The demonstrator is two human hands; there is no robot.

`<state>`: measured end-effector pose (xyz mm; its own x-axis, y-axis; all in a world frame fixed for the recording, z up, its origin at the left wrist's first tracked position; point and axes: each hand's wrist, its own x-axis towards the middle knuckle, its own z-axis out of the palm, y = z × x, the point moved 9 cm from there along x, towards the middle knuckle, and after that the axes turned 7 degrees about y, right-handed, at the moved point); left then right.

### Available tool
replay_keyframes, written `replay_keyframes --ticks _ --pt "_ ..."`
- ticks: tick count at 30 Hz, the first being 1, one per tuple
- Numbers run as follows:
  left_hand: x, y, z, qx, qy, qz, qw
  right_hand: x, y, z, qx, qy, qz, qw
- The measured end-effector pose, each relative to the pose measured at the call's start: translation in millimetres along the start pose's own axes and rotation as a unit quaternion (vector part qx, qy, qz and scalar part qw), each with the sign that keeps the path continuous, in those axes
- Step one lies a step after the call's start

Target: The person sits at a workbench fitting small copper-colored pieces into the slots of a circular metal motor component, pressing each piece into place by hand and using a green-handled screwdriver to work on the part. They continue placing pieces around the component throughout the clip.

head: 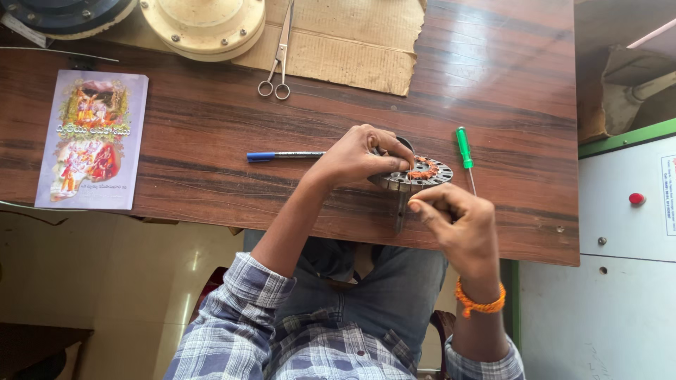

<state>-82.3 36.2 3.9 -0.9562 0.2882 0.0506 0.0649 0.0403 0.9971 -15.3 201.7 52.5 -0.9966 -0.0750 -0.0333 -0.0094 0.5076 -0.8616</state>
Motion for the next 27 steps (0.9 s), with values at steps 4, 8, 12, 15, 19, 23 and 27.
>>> replay_keyframes --ticks 4,8,12,15,19,23,27 --pt "0 -1 2 -0.004 -0.009 0.0 1.0 -14 -8 6 -0.068 0.034 -0.098 0.992" --pt "-2 9 1 -0.013 -0.02 0.069 0.997 -22 -11 26 -0.081 0.05 -0.199 0.975" --pt "-11 -5 -2 -0.003 0.029 -0.055 0.998 -28 11 33 -0.057 0.067 -0.143 0.986" --pt "-52 57 2 0.075 0.138 0.265 0.951 -31 22 28 -0.066 0.087 -0.122 0.987" --pt "-62 55 30 0.259 0.169 0.256 0.916 -38 29 7 -0.057 0.115 -0.126 0.984" --pt "-63 48 29 0.268 0.182 0.273 0.906 -35 22 -26 -0.077 0.136 -0.157 0.975" --pt "-61 40 29 0.261 0.189 0.286 0.902 -31 6 -48 -0.105 0.151 -0.166 0.969"
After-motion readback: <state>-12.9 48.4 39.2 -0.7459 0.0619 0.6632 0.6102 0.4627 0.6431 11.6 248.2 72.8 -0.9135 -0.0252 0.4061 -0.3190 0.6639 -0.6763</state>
